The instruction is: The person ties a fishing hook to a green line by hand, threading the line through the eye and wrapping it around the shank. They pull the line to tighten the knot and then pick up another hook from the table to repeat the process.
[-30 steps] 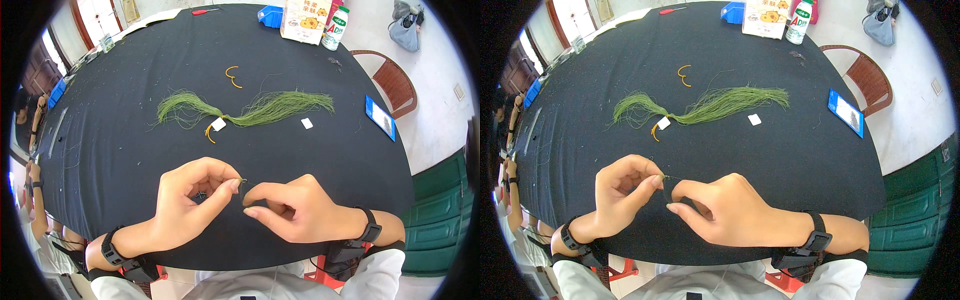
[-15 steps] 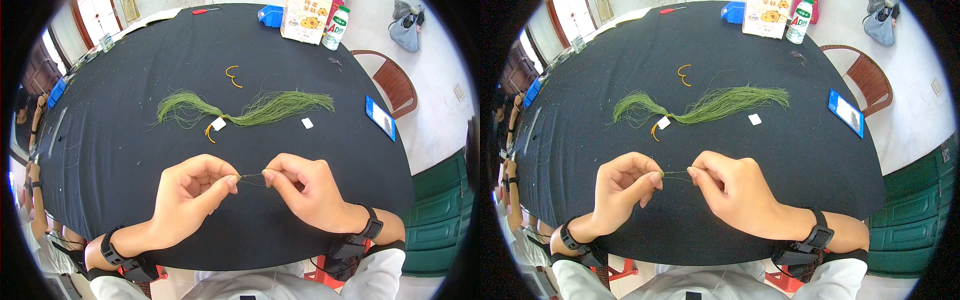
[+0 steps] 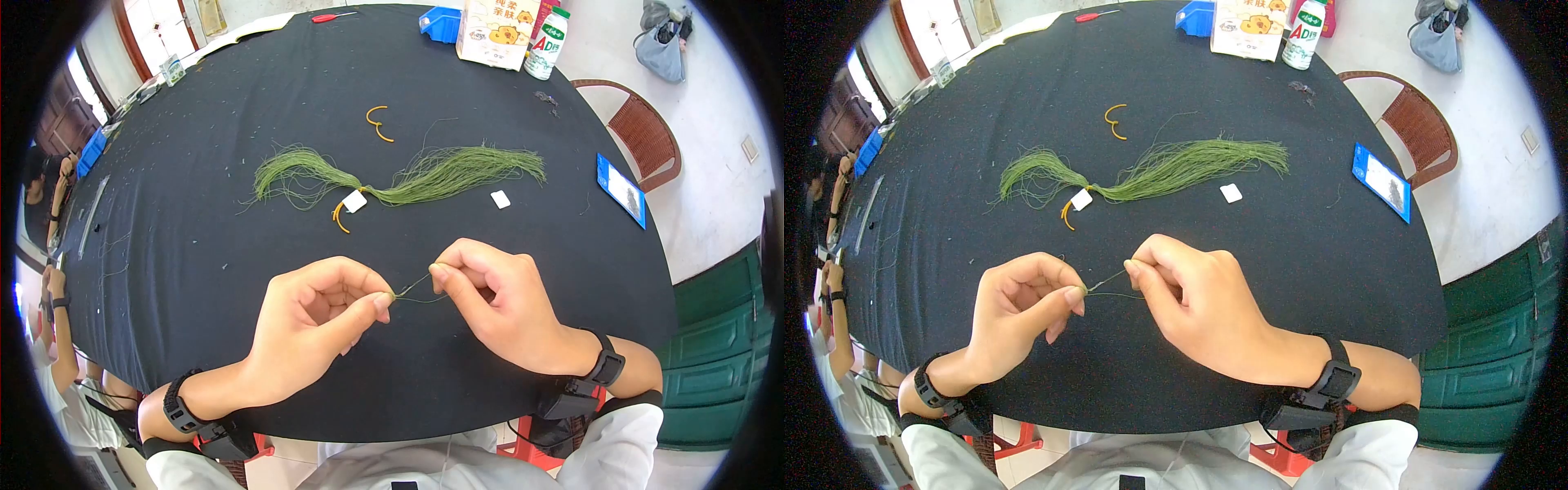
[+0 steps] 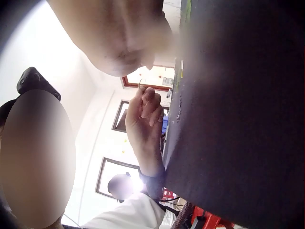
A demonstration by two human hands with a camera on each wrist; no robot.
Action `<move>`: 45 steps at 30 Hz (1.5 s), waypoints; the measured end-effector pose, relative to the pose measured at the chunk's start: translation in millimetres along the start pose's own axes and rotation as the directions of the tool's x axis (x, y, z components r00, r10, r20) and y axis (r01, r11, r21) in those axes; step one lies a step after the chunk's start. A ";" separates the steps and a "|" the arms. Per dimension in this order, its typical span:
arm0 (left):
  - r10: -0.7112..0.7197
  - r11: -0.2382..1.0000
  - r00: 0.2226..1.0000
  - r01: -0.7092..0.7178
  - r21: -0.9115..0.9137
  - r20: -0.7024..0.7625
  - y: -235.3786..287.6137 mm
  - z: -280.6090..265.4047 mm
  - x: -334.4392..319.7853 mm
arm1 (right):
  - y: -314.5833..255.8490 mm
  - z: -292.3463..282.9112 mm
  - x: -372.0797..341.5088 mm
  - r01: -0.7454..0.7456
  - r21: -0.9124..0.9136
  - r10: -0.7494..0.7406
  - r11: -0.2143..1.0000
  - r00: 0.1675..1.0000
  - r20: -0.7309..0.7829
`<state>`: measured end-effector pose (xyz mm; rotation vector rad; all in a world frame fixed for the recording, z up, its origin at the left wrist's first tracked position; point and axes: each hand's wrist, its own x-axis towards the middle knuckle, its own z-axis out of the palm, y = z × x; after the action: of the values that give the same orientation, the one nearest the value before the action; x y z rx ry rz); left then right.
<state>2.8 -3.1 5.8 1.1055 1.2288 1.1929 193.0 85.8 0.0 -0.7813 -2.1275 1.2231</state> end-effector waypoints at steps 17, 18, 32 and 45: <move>0.026 0.999 0.997 -0.025 0.020 -0.070 -1.5 -0.6 1.6 | -6.4 -1.6 -2.7 -0.194 0.327 0.066 0.925 0.929 0.363; 0.033 0.999 0.997 -0.031 0.021 -0.073 -1.4 0.2 1.4 | -5.6 0.1 -2.8 -0.238 0.318 0.103 0.918 0.916 0.388; -0.007 1.000 1.000 0.007 -0.017 -0.016 0.2 -1.2 0.8 | 3.5 3.4 0.2 -0.217 0.139 0.166 0.966 0.936 0.311; -0.046 0.993 0.996 0.055 -0.108 0.082 1.5 -0.9 2.3 | 7.0 6.6 -1.1 -0.381 0.310 0.213 0.871 0.862 0.461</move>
<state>1.8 -0.8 7.1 1.0243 1.1107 1.1539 190.6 84.2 -9.3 -0.7405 -2.0034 2.0723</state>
